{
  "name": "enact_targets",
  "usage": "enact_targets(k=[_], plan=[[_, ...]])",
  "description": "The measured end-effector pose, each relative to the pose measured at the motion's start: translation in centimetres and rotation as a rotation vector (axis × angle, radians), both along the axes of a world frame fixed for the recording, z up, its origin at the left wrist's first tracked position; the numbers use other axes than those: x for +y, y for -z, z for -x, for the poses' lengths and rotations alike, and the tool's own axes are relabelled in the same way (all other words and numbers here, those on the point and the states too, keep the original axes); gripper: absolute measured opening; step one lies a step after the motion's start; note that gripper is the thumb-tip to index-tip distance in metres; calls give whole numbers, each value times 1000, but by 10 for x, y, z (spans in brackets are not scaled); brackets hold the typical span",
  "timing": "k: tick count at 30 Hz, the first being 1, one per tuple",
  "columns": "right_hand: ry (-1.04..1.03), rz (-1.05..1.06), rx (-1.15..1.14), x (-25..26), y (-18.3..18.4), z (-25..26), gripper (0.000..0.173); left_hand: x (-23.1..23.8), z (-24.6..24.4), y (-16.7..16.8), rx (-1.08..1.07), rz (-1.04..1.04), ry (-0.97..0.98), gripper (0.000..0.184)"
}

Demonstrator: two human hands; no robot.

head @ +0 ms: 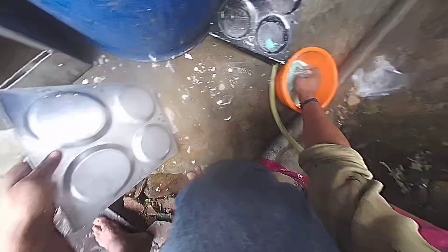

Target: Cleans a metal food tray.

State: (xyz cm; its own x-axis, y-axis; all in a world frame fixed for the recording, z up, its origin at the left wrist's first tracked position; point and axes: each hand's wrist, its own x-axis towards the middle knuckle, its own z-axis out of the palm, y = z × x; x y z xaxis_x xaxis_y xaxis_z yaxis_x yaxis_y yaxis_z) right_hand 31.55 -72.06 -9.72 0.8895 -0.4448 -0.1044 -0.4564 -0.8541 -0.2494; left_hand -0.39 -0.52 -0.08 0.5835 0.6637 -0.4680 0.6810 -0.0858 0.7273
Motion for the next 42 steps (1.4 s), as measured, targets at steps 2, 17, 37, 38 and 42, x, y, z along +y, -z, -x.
enact_targets(k=[2, 17, 37, 38, 42], plan=[[-75, 58, 76, 32, -17, 7, 58, -18, -11, -7, -7, 21, -51, 30], [-510, -1062, -229, 290, -61, 104, 35, -48, -32, 19, -200, 123, -69, 40], [-974, -1074, -347, 543, -33, 117, 34, -89, -41, 0, -288, 31, 9, 36], [-1063, -1071, -375, 546, -45, 129, 32, -91, -42, -1, -285, 27, 17, 34], [-1152, -1019, -516, 571, -61, 116, 17, -93, -42, -5, -305, 2, 55, 34]])
